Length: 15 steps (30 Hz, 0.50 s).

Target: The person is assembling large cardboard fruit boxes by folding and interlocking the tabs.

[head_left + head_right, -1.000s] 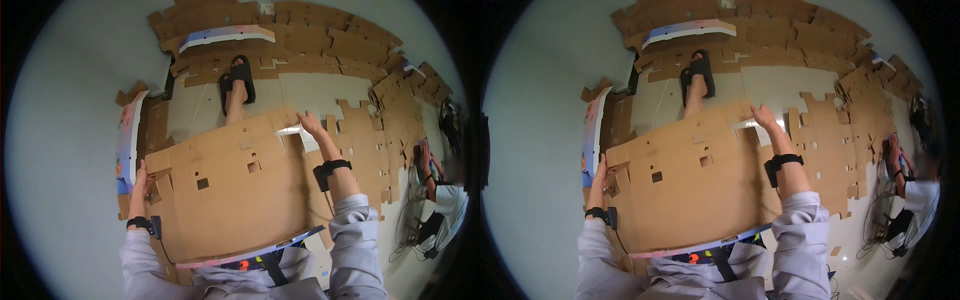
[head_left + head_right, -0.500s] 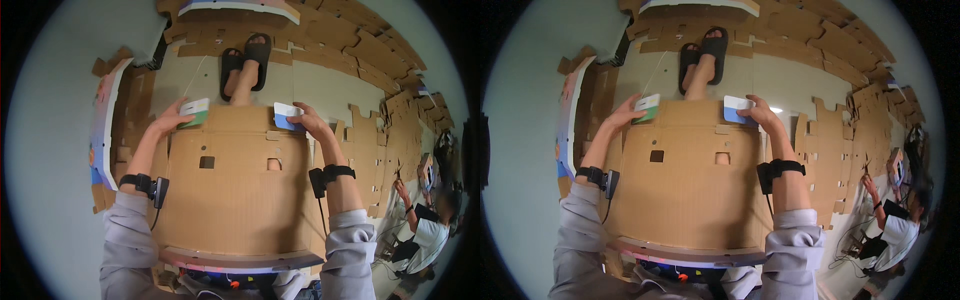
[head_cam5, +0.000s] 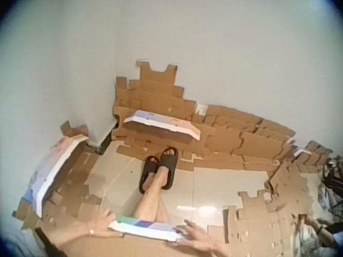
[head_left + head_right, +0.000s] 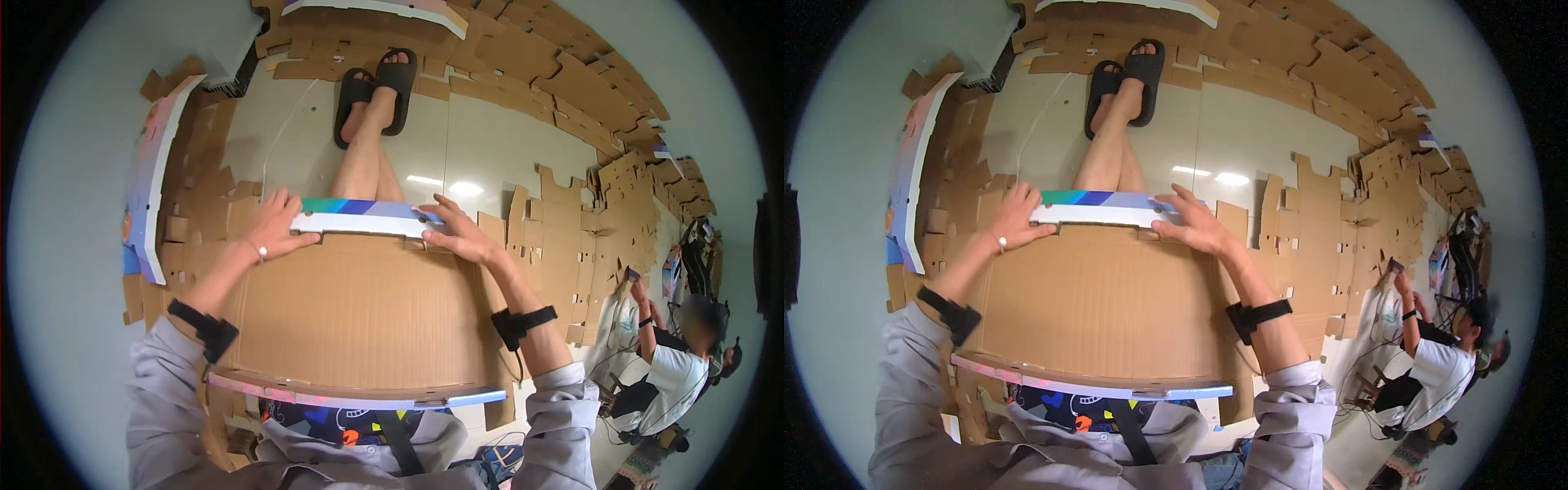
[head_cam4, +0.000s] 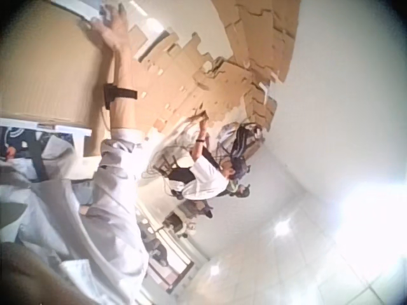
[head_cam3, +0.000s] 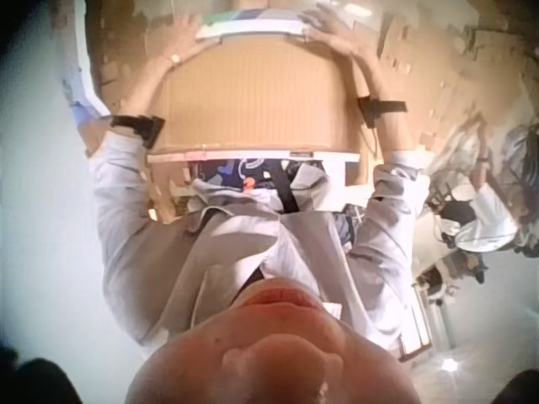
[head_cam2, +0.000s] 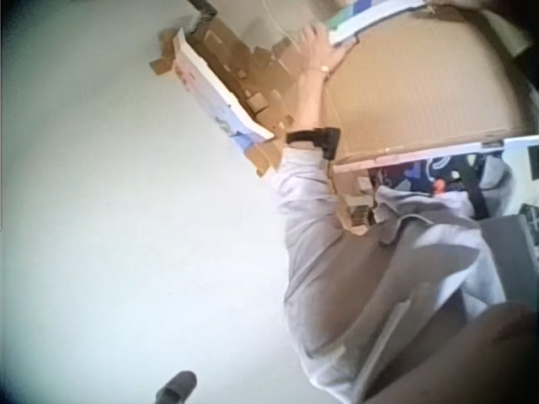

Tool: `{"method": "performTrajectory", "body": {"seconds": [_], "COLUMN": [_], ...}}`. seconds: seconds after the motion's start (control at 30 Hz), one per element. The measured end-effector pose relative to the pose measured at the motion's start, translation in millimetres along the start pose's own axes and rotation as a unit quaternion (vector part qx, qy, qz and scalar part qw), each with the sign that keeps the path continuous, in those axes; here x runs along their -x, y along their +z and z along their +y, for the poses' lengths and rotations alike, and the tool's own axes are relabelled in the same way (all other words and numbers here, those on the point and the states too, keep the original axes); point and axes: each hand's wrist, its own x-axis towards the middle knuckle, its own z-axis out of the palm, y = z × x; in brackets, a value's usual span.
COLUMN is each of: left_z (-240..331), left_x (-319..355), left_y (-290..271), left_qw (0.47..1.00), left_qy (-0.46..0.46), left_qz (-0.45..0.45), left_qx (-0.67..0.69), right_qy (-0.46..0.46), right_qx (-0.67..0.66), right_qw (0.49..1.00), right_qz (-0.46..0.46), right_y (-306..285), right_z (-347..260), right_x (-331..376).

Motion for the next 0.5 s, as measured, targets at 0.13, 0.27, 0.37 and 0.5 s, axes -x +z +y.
{"method": "performTrajectory", "body": {"seconds": [0.13, 0.27, 0.37, 0.5], "left_z": [-29.6, -39.2, -15.4, 19.6], "left_x": [11.3, -10.0, -22.1, -29.4], "left_y": [32.5, 15.4, -17.0, -51.2], "left_qw": [0.983, 0.971, 0.969, 0.965], "left_qy": [-0.01, 0.014, -0.073, -0.096], "left_qz": [0.007, -0.078, -0.179, -0.245], "left_qx": [0.185, 0.225, 0.152, -0.009], "right_qy": [-0.1, -0.073, 0.004, -0.017], "right_qx": [0.03, -0.021, 0.074, 0.38], "right_qw": [0.994, 0.996, 0.992, 0.923], "right_qz": [0.036, -0.049, -0.098, -0.058], "right_y": [11.5, 1.9, -5.7, -12.8], "right_z": [13.0, 8.1, -18.1, -51.7], "right_x": [-7.0, -24.1, -26.7, -25.6]}}
